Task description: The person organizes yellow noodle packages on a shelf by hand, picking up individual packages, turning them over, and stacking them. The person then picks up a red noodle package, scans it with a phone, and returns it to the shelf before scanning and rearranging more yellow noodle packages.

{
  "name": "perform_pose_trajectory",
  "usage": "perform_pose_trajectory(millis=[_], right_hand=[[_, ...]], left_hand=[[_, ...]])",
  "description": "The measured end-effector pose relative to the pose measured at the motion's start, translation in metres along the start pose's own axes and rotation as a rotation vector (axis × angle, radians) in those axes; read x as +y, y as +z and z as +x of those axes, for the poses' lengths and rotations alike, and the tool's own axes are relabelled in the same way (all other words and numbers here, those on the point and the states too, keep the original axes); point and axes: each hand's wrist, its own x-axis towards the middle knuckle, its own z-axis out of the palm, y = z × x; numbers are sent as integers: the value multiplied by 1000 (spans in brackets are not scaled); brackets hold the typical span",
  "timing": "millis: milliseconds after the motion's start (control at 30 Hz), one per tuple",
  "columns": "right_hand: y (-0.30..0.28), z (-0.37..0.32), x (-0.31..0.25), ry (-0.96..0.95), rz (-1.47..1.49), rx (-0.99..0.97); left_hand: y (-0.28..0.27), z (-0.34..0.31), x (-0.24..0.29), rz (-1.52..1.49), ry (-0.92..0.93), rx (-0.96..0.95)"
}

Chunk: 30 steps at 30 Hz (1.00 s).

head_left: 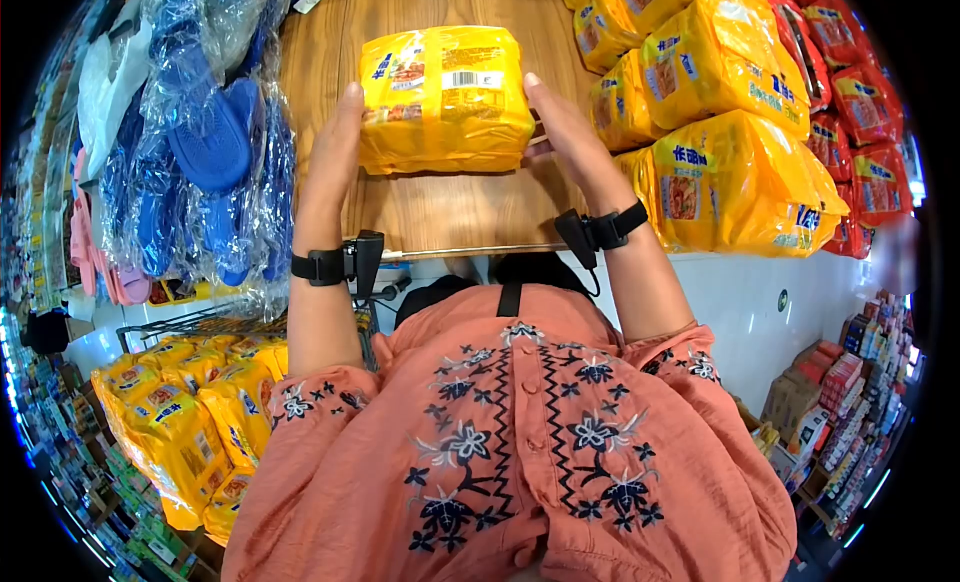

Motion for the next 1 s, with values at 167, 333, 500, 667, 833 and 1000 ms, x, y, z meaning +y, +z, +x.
perform_pose_trajectory(millis=[167,333,500,667,833,1000], right_hand=[[-7,13,-2,-45,5,-32],[-4,23,-1,-13,-9,14],[3,25,18,-33,105,62],[5,57,68,-31,208,84],[6,81,86,-11,63,72],[8,75,62,140,232,42]], left_hand=[[6,-1,21,75,10,42],[11,5,19,49,70,51],[23,-5,26,27,83,87],[19,3,25,-2,-94,-2],[14,23,17,-76,-175,-158],[14,27,8,-172,-157,-114]])
